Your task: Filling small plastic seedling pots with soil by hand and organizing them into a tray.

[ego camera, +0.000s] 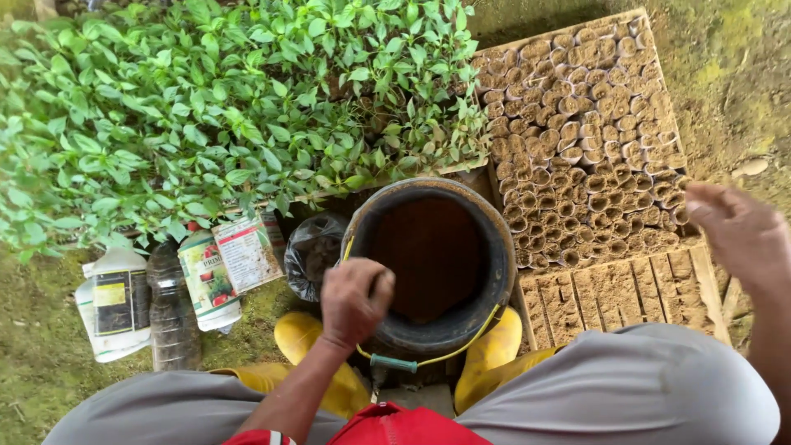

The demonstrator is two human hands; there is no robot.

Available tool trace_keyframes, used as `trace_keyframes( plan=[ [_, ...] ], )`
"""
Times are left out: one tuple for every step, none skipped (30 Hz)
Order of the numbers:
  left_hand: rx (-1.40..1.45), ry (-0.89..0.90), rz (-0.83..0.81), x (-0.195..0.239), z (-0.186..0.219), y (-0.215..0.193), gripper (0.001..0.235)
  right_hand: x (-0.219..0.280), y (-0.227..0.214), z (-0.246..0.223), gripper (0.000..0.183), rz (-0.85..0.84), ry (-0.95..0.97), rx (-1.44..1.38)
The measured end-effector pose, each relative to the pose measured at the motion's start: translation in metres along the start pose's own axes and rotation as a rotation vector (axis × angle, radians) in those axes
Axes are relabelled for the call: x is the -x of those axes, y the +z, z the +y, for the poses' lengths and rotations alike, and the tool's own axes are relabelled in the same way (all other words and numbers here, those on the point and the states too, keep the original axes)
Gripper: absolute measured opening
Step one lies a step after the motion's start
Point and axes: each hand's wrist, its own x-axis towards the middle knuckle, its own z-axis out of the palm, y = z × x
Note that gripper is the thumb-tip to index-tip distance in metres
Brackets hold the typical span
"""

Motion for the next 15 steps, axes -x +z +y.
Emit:
trace_keyframes(
  plan=[
    [-0.073, -0.127, 0.109, 0.000, -0.016, -0.003, 0.007, 0.001, -0.008, -0.006, 0.034, 0.031, -0.145, -0.136],
    [-0.146, -0.254, 0.218, -0.001, -0.032, -0.005, 0.025, 0.002, -0.016, -0.012, 0.033, 0.064, -0.289, -0.272],
    [-0.145, -0.260, 0.226, 0.001, -0.052, -0.010, 0.025, -0.011, -0.016, -0.001, 0.033, 0.064, -0.298, -0.266],
    [-0.177, -0.507, 0.159, 0.003, -0.073, -0.015, 0.023, -0.026, -0.016, 0.009, 0.024, 0.037, -0.464, -0.440],
    [-0.205, -0.754, 0.088, 0.005, -0.093, -0.019, 0.025, -0.041, -0.016, 0.020, 0.021, 0.007, -0.630, -0.615],
    [-0.201, -0.761, 0.096, 0.004, -0.102, -0.022, 0.025, -0.029, -0.020, 0.000, 0.021, 0.004, -0.639, -0.608],
    [-0.236, -0.882, -0.120, 0.003, -0.110, -0.025, 0.021, -0.017, -0.023, -0.020, 0.028, -0.040, -0.683, -0.596],
    [-0.268, -0.997, -0.339, 0.001, -0.119, -0.028, 0.022, -0.005, -0.027, -0.039, 0.037, -0.084, -0.727, -0.584],
    [-0.262, -1.000, -0.341, 0.009, -0.126, -0.022, 0.022, 0.018, -0.028, -0.065, 0.037, -0.086, -0.727, -0.577],
    [-0.307, -0.954, -0.335, 0.017, -0.133, -0.016, 0.028, 0.040, -0.030, -0.092, 0.037, -0.081, -0.701, -0.485],
    [-0.348, -0.906, -0.331, 0.024, -0.139, -0.008, 0.037, 0.063, -0.034, -0.117, 0.036, -0.074, -0.672, -0.390],
    [-0.337, -0.906, -0.335, 0.029, -0.144, -0.004, 0.037, 0.080, -0.032, -0.134, 0.036, -0.073, -0.669, -0.379],
    [-0.403, -0.872, -0.360, 0.033, -0.150, 0.001, 0.037, 0.097, -0.032, -0.149, 0.037, -0.096, -0.678, -0.400],
    [-0.469, -0.835, -0.384, 0.037, -0.154, 0.007, 0.039, 0.114, -0.031, -0.164, 0.037, -0.119, -0.687, -0.421],
    [-0.457, -0.828, -0.390, 0.036, -0.159, 0.011, 0.039, 0.119, -0.027, -0.172, 0.037, -0.112, -0.678, -0.411]
  ],
)
